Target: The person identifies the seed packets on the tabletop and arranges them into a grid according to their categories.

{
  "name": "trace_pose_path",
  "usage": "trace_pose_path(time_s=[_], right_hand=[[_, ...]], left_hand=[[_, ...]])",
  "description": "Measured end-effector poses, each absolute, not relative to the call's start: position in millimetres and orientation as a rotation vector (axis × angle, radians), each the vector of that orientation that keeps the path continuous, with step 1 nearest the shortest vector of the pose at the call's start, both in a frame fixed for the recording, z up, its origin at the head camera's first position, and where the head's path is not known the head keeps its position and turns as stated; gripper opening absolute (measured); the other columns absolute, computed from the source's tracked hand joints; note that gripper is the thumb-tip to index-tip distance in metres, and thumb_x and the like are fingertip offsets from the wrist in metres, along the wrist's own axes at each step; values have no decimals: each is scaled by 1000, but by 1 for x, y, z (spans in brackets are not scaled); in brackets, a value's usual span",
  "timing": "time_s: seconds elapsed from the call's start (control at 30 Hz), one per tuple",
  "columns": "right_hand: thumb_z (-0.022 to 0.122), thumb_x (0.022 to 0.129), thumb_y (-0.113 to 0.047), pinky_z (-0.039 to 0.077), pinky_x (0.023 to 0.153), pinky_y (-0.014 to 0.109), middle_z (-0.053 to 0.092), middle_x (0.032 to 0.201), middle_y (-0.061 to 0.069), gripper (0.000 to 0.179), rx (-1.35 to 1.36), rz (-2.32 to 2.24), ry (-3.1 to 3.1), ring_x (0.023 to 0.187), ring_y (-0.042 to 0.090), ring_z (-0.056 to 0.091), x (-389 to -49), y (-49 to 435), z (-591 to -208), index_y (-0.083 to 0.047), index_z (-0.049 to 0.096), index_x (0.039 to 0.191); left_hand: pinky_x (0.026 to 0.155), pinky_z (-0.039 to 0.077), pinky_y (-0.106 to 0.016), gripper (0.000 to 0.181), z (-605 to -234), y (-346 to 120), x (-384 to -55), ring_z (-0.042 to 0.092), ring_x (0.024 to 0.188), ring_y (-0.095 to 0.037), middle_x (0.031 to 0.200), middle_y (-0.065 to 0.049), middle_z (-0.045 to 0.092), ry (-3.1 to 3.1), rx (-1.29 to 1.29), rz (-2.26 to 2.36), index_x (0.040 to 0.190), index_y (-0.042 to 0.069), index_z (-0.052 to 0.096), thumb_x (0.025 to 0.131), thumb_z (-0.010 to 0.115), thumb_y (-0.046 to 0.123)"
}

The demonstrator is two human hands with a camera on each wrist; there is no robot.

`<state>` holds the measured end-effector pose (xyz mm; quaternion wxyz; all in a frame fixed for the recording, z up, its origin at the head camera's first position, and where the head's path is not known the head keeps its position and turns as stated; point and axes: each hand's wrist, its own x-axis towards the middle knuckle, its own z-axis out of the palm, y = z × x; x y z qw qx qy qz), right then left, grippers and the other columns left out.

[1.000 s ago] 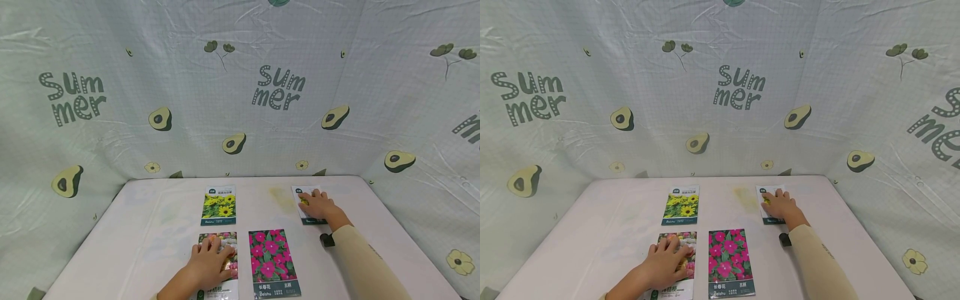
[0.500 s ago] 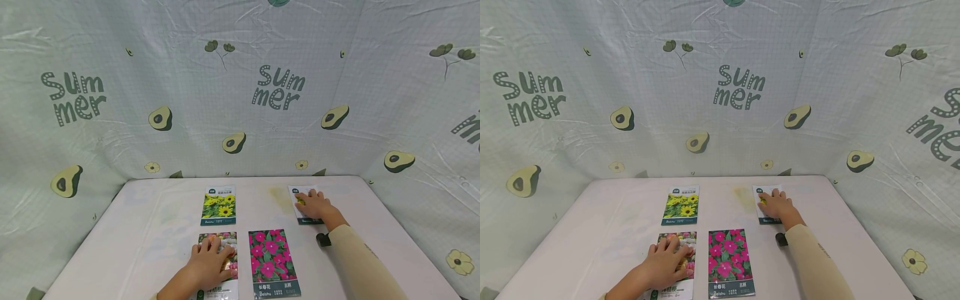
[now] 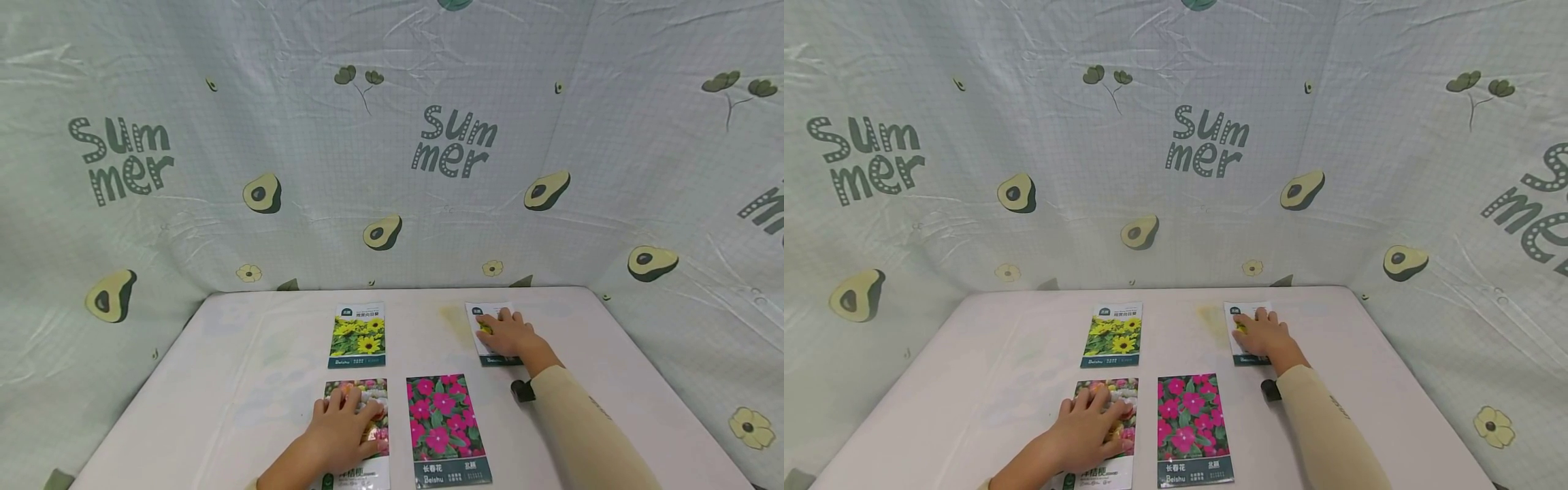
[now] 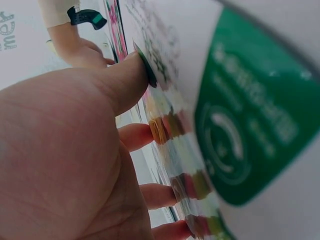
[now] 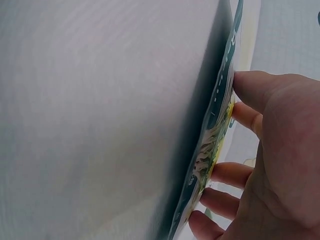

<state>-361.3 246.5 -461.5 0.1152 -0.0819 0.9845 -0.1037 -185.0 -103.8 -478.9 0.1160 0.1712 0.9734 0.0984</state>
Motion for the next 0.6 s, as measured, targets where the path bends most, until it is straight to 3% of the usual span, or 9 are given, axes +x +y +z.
trace_pose_path(time_s=[0.6], right_hand=[[49,106,-46,33,108,68,37,150,28,56,-269,-290,2900,126,45,38,-364,235,-466,-22,43,156]], left_hand=[[99,32,-70,61,-479,-103,-184,36,138,-44,143,-12,47,2847,486,289,141,33,55,90,64,65]])
